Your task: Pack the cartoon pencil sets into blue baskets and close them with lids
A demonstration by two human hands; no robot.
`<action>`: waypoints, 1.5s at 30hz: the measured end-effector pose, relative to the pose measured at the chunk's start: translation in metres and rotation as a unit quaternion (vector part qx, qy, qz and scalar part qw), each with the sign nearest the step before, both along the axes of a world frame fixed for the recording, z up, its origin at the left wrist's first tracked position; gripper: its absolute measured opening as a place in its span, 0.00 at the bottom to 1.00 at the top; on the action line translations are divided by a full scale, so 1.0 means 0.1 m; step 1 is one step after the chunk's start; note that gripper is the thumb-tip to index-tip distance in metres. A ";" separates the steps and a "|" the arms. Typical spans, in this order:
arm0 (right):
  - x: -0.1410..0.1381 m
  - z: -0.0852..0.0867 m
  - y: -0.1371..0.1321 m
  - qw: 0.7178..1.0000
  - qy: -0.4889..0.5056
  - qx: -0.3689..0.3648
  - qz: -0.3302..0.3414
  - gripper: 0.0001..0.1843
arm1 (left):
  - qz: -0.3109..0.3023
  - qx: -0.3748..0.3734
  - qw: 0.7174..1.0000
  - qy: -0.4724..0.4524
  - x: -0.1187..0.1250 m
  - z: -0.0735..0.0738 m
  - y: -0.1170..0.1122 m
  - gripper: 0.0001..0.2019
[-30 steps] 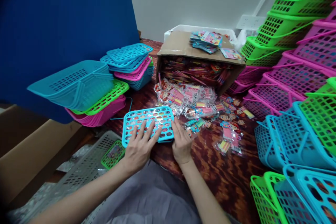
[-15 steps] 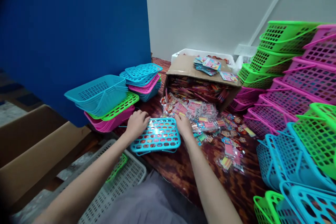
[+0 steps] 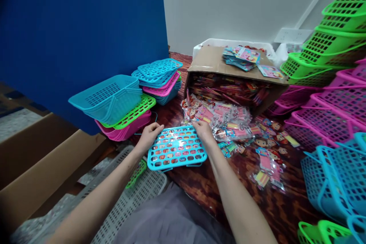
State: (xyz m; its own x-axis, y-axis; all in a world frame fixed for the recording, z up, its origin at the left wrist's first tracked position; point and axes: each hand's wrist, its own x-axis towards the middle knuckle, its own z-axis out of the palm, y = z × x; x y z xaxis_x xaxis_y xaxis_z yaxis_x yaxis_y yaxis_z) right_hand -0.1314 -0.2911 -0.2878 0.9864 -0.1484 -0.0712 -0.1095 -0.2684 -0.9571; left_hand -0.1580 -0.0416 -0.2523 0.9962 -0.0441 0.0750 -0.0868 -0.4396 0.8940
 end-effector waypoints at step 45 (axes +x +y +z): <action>-0.35 0.59 0.94 0.957 -0.200 -0.129 0.164 0.12 | -0.217 0.027 0.971 -0.095 -0.33 0.01 0.52 0.15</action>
State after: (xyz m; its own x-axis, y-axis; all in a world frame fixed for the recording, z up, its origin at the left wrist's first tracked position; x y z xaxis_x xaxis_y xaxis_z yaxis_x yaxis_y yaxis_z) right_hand -0.1668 -0.1974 -0.2283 0.9234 0.2125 0.3198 0.3832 -0.4586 -0.8018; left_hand -0.1915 0.0107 -0.2509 0.8514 -0.4652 0.2422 -0.4360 -0.3712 0.8198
